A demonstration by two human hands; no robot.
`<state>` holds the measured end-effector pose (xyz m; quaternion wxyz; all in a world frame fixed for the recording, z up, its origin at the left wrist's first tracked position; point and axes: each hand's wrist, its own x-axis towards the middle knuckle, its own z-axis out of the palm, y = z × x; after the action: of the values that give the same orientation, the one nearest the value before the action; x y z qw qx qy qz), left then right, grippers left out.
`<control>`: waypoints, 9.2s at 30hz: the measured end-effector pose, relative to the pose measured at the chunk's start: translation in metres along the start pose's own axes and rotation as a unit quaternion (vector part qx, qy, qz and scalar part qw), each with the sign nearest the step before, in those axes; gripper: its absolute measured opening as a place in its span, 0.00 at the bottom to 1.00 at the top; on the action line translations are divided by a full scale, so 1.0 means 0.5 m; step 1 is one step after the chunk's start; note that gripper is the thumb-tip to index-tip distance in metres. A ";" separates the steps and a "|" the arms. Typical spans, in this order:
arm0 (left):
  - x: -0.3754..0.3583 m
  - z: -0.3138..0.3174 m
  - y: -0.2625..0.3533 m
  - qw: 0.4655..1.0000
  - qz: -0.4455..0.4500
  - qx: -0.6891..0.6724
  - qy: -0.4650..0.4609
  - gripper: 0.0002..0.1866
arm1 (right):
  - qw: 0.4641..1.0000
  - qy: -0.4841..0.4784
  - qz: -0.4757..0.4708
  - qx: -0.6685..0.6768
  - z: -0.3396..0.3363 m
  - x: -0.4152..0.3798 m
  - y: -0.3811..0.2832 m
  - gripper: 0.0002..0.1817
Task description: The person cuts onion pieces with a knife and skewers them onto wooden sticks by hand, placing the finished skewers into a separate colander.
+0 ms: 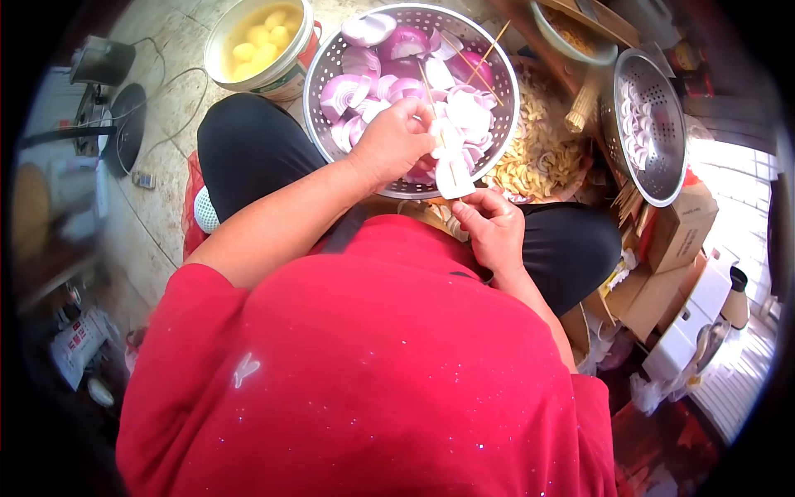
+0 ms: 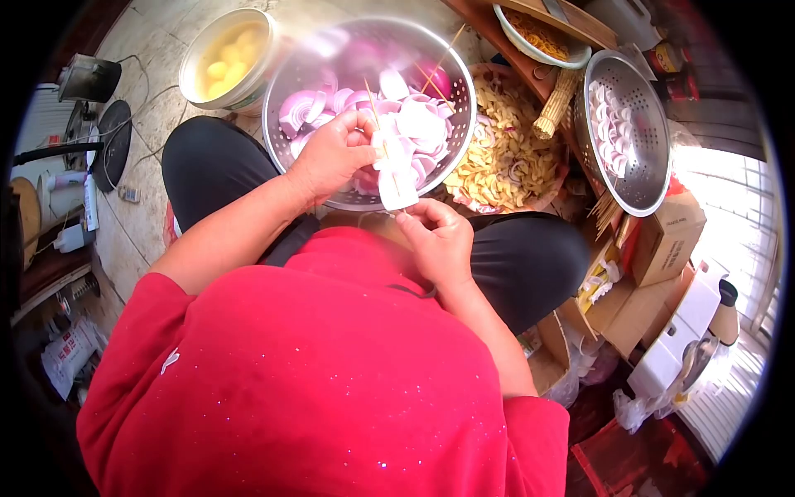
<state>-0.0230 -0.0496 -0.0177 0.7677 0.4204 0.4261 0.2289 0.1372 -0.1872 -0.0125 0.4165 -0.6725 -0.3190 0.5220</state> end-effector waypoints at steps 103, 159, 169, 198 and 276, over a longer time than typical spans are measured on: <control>0.096 -0.107 0.033 0.886 0.129 0.359 0.264 0.12 | 0.992 0.052 -0.055 0.097 -0.032 -0.018 0.003 0.05; 0.117 -0.038 0.026 0.970 0.106 -0.059 0.210 0.16 | 0.997 -0.041 -0.039 0.054 -0.020 -0.035 0.038 0.08; 0.114 -0.030 0.006 0.927 0.164 0.216 0.260 0.15 | 0.995 -0.051 -0.012 0.079 -0.018 -0.034 0.029 0.08; 0.044 0.025 -0.018 0.974 -0.020 -0.224 -0.003 0.13 | 0.998 -0.022 -0.011 0.063 0.003 -0.002 0.030 0.08; 0.085 -0.057 -0.007 0.983 0.028 -0.042 0.176 0.10 | 0.919 0.382 -0.002 0.098 -0.612 0.207 -0.109 0.05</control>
<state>-0.0245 -0.0088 -0.0485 0.6908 0.3526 0.5331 0.3380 0.4594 -0.1430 0.0243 0.5715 -0.7759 -0.0847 0.2533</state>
